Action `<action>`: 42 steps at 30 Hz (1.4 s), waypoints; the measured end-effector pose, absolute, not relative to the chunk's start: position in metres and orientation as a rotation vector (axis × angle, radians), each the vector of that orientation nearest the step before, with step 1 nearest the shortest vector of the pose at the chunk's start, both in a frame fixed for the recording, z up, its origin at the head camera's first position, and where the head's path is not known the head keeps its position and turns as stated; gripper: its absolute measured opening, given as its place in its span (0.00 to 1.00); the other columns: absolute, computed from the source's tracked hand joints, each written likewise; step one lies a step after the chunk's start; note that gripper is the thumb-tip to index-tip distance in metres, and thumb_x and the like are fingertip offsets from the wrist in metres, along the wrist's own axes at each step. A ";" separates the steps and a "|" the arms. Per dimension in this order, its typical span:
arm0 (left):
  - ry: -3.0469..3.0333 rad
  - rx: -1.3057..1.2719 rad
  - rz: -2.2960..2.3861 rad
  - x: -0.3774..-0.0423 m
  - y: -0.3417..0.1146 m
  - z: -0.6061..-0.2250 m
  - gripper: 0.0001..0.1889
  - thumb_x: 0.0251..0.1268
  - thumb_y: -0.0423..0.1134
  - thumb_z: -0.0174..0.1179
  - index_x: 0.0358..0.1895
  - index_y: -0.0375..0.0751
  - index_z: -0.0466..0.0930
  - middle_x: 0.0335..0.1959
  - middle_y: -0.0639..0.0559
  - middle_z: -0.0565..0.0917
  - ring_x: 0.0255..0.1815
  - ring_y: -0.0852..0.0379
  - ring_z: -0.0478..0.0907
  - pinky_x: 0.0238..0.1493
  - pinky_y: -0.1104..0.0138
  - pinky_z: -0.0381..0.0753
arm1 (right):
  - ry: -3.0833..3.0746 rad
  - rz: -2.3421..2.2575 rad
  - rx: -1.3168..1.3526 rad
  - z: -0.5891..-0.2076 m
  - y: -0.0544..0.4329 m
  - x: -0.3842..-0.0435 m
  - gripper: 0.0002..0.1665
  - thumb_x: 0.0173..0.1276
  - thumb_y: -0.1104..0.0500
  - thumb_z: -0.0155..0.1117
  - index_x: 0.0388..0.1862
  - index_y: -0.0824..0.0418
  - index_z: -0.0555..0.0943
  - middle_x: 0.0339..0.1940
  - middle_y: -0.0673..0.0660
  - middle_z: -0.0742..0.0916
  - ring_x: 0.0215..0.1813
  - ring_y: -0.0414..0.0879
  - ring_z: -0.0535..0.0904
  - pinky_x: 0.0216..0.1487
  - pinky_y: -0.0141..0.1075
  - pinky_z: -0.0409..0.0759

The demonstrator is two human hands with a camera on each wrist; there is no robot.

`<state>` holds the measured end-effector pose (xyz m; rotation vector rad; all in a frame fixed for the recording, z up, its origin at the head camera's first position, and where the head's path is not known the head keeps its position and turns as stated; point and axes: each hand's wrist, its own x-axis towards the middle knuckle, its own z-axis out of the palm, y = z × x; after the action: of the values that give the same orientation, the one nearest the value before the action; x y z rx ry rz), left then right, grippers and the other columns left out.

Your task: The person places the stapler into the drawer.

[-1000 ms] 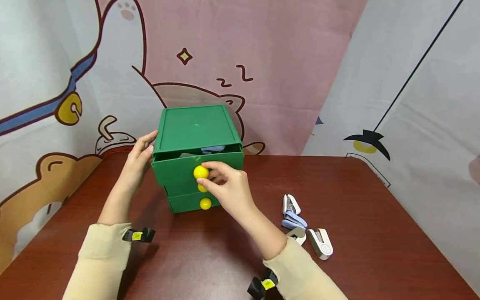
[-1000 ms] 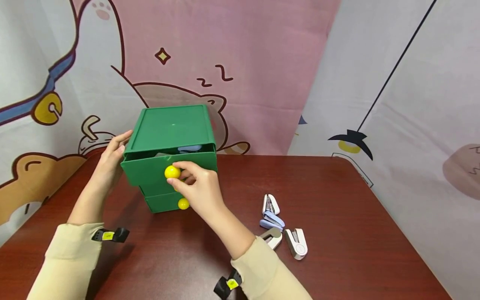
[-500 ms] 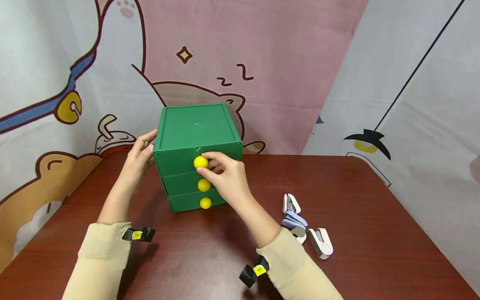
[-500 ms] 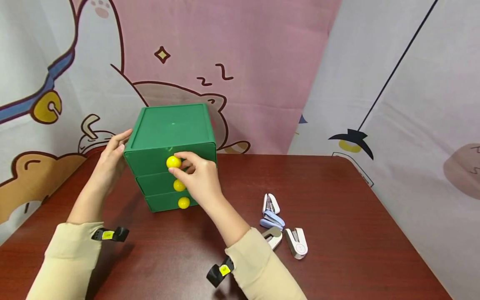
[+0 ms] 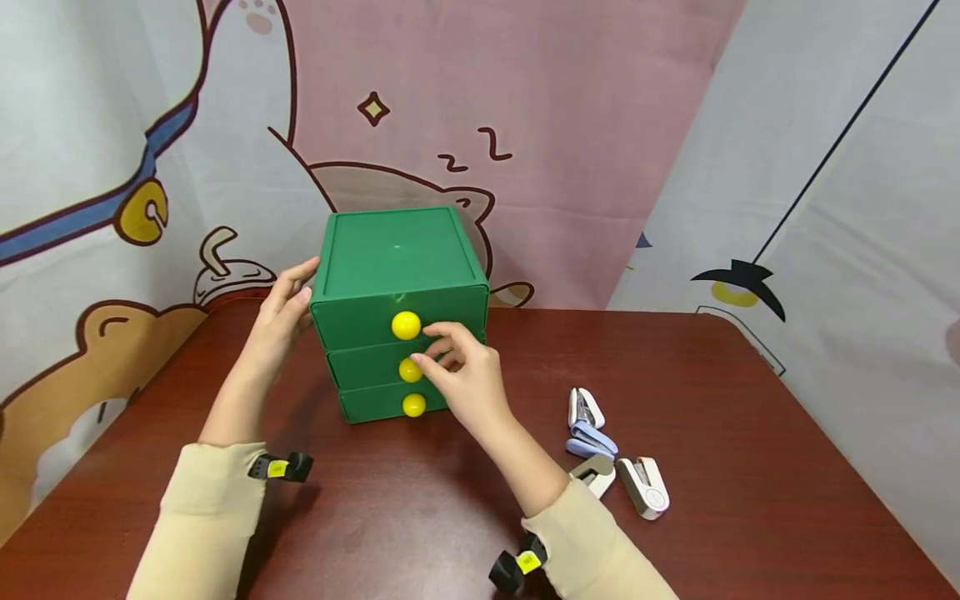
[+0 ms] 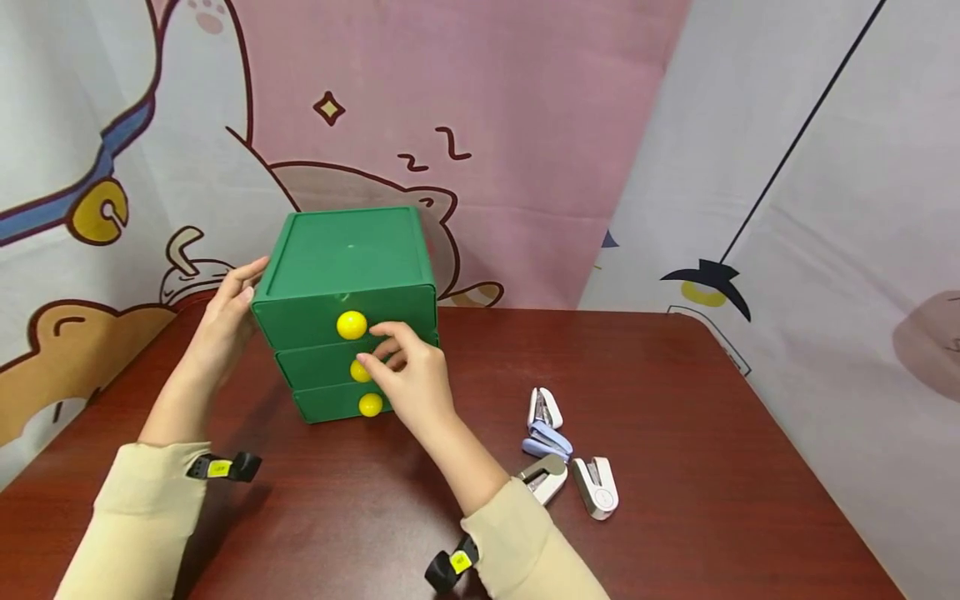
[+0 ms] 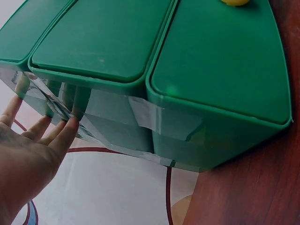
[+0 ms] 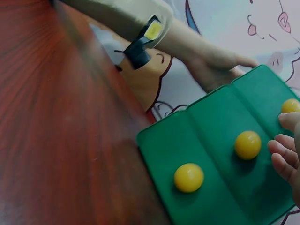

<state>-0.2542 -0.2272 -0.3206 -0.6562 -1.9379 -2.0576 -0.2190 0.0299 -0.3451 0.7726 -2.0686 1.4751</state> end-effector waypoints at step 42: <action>-1.953 -0.668 -2.047 -0.253 -0.227 -0.321 0.25 0.76 0.41 0.44 0.73 0.43 0.57 0.70 0.43 0.59 0.64 0.55 0.64 0.55 0.71 0.68 | -2.208 1.362 1.001 -0.378 0.050 -0.182 0.17 0.54 0.62 0.75 0.42 0.58 0.80 0.30 0.49 0.86 0.22 0.32 0.76 0.26 0.26 0.77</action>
<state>-0.2534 -0.2265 -0.3209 -0.6684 -1.9525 -2.0466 -0.1822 0.0497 -0.3781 1.0011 -2.2083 1.3623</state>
